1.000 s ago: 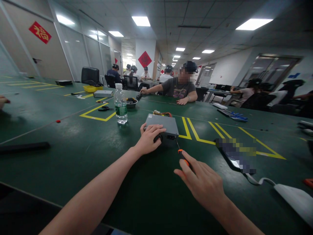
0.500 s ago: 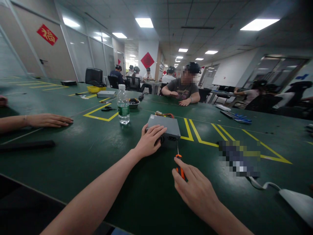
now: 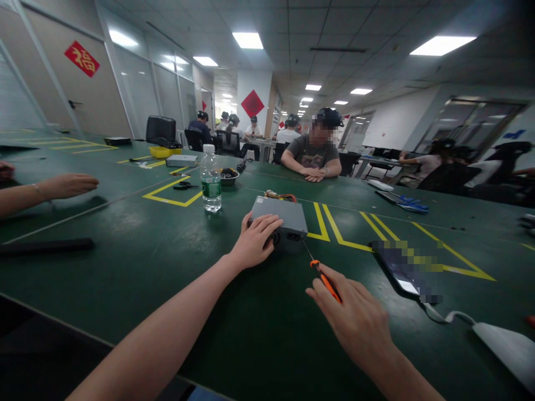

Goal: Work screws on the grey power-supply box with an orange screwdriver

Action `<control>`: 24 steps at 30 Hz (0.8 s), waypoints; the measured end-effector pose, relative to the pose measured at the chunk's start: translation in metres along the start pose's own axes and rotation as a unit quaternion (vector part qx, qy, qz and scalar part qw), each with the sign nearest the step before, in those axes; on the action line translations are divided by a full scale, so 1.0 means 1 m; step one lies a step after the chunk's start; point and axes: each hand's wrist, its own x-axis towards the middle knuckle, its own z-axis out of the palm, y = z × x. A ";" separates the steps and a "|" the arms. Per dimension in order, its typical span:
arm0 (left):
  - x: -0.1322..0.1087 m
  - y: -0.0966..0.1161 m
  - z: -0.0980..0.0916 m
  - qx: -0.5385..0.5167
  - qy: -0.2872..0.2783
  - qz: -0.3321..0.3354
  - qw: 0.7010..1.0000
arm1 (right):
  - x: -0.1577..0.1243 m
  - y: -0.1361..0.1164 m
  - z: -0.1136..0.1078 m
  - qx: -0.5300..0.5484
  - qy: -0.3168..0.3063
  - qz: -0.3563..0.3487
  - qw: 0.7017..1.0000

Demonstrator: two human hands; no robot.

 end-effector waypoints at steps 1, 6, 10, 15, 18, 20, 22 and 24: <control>0.000 0.000 0.000 0.000 0.001 -0.001 1.000 | 0.000 -0.003 0.000 -0.001 -0.010 0.000 1.000; 0.000 0.001 0.000 0.002 -0.001 -0.003 1.000 | 0.001 -0.021 0.005 -0.001 -0.025 -0.024 0.999; 0.000 0.001 0.000 0.006 -0.006 -0.004 1.000 | 0.001 -0.017 0.004 -0.016 -0.012 -0.040 0.999; 0.000 0.001 0.000 0.006 -0.007 -0.006 1.000 | 0.001 -0.006 -0.004 -0.036 -0.011 0.016 0.999; 0.000 0.001 0.001 0.002 -0.006 -0.007 1.000 | 0.002 -0.010 -0.003 -0.024 -0.020 0.019 0.999; 0.001 0.001 0.001 0.001 -0.005 -0.006 1.000 | 0.004 -0.016 0.000 -0.008 -0.019 0.007 1.000; 0.001 0.001 0.001 0.002 -0.005 -0.006 1.000 | 0.005 -0.020 0.003 0.005 -0.008 -0.016 1.000; 0.001 0.001 0.001 0.003 -0.006 -0.006 1.000 | 0.005 -0.021 0.003 0.004 0.003 -0.038 0.999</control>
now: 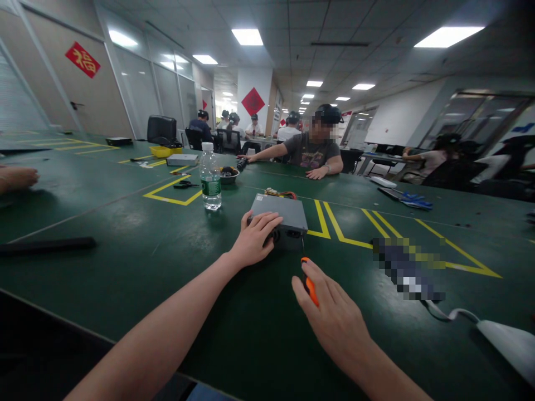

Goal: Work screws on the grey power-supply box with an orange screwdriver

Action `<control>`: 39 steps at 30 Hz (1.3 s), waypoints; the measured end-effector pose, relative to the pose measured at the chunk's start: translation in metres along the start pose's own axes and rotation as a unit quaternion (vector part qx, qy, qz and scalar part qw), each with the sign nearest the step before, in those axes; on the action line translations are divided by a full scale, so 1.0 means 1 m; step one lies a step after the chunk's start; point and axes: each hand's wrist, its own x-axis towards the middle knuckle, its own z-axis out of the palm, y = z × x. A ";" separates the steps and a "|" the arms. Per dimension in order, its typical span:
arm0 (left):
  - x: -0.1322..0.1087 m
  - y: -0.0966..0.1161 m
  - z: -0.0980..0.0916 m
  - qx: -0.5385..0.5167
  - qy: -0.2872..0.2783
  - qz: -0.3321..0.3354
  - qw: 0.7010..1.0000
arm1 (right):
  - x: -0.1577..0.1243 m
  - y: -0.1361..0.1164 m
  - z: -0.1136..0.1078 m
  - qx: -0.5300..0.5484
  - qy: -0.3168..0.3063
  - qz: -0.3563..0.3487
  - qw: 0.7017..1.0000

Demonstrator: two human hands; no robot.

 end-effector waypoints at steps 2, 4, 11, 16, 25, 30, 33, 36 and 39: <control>0.000 0.000 0.000 0.000 -0.001 0.002 1.000 | -0.001 0.004 -0.001 -0.016 0.001 0.001 1.000; 0.000 0.000 0.000 0.000 -0.002 0.003 1.000 | -0.002 0.010 -0.003 -0.030 -0.002 0.027 0.999; 0.000 -0.001 0.001 0.002 -0.003 0.004 1.000 | -0.006 0.013 -0.001 0.008 -0.010 0.038 0.999; 0.000 -0.001 0.000 -0.003 0.000 0.006 1.000 | -0.002 0.006 0.000 0.014 0.001 -0.019 1.000; 0.000 0.000 0.001 0.000 -0.001 0.001 1.000 | -0.002 0.009 -0.003 -0.021 -0.007 0.039 0.999; 0.000 0.000 0.001 -0.001 0.004 0.005 1.000 | -0.003 0.002 -0.001 -0.040 -0.021 0.024 0.999; 0.000 -0.001 0.001 -0.001 0.003 0.007 1.000 | -0.004 0.005 -0.002 -0.050 -0.016 0.032 0.998; 0.000 -0.001 0.002 0.003 -0.001 0.006 1.000 | -0.006 0.010 -0.005 -0.052 -0.030 0.050 0.997; 0.000 -0.001 0.001 0.005 -0.004 0.003 1.000 | -0.006 0.008 -0.007 -0.047 -0.057 0.051 0.996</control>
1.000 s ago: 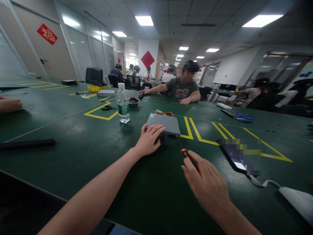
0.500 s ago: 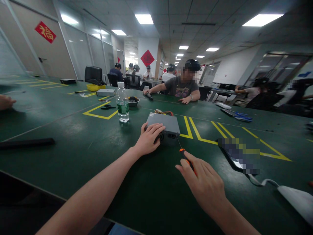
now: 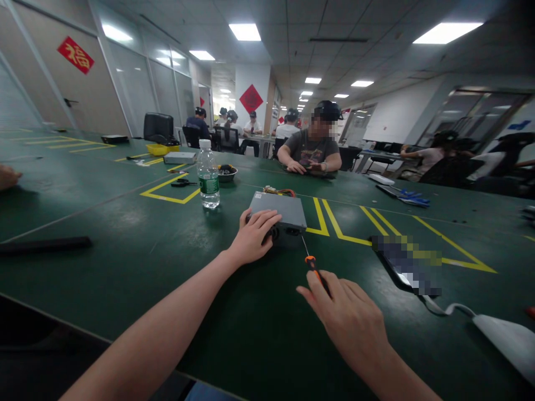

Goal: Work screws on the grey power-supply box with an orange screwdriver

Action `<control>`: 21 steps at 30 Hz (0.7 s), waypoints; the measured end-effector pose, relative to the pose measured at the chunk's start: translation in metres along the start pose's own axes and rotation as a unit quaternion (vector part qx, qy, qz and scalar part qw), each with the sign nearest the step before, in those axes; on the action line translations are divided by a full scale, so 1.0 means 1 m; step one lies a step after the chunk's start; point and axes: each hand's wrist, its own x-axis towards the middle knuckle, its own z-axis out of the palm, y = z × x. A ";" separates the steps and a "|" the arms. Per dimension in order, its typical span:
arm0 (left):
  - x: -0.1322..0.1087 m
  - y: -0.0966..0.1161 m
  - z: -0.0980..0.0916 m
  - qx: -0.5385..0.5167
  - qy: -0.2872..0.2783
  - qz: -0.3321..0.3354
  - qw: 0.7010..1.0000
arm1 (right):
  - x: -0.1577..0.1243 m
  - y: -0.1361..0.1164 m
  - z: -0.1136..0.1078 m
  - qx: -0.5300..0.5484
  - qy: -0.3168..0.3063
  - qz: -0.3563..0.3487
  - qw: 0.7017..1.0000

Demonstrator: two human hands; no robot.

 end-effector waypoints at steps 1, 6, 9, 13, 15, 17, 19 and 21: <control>0.000 0.000 0.000 0.000 0.000 0.000 1.000 | 0.000 -0.002 0.000 0.000 -0.006 -0.001 1.000; 0.000 0.000 0.000 -0.002 0.004 0.004 1.000 | -0.002 -0.016 0.003 -0.007 -0.017 0.005 1.000; 0.000 -0.001 0.001 0.002 0.005 0.006 1.000 | -0.002 -0.019 0.005 -0.008 -0.014 -0.010 1.000; 0.000 -0.001 0.001 0.011 0.006 0.007 1.000 | 0.000 -0.011 0.003 0.005 0.011 -0.048 0.999; 0.000 0.001 0.001 0.020 0.011 0.006 1.000 | 0.000 -0.004 0.000 0.000 0.017 -0.040 0.999; 0.000 0.002 0.001 0.032 0.017 0.006 0.999 | -0.001 0.003 -0.001 -0.006 0.013 -0.015 1.000; 0.001 0.004 0.001 0.044 0.022 0.011 0.999 | -0.002 0.007 -0.002 -0.005 0.006 0.008 1.000; 0.002 0.005 0.001 0.053 0.023 0.022 0.998 | -0.002 0.006 0.000 -0.001 0.002 0.017 1.000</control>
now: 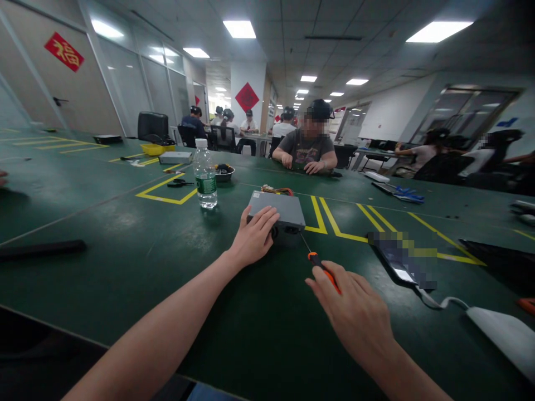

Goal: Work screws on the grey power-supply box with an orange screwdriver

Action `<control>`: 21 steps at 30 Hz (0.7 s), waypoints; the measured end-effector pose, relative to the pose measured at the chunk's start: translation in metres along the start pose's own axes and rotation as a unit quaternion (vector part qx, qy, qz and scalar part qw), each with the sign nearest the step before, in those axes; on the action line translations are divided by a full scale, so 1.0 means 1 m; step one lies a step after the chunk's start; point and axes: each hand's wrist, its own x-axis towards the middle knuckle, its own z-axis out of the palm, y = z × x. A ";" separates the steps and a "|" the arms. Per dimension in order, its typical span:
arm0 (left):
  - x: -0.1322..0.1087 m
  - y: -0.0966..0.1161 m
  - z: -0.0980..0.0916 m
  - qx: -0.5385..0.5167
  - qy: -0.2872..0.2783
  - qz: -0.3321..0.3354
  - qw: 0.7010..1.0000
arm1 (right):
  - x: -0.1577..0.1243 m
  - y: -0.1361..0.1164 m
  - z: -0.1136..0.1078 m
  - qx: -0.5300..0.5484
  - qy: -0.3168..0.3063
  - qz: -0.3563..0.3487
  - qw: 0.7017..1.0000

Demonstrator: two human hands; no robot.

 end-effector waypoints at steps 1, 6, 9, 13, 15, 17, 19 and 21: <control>0.000 0.000 0.000 0.003 -0.001 0.008 1.000 | 0.000 -0.002 0.001 0.001 -0.001 0.000 1.000; 0.000 0.001 0.000 0.011 -0.012 0.027 1.000 | 0.000 -0.013 0.005 0.013 0.015 -0.050 0.999; -0.001 0.002 0.000 0.017 -0.021 0.027 0.999 | 0.000 -0.011 0.001 0.006 0.014 -0.060 0.998; -0.001 0.002 0.000 0.013 -0.026 0.028 0.999 | -0.001 -0.004 0.000 -0.008 0.007 -0.013 1.000; -0.001 0.002 0.000 0.011 -0.026 0.026 0.999 | -0.001 -0.003 0.002 -0.008 -0.003 0.000 1.000; -0.001 0.002 0.000 0.009 -0.027 0.024 0.999 | -0.002 -0.004 0.005 -0.001 -0.002 -0.002 1.000; -0.001 0.002 0.001 0.007 -0.026 0.023 0.999 | -0.002 -0.006 0.007 0.008 0.005 -0.016 1.000; -0.001 0.002 0.001 0.004 -0.026 0.024 0.999 | -0.002 -0.007 0.008 0.012 0.010 -0.030 0.999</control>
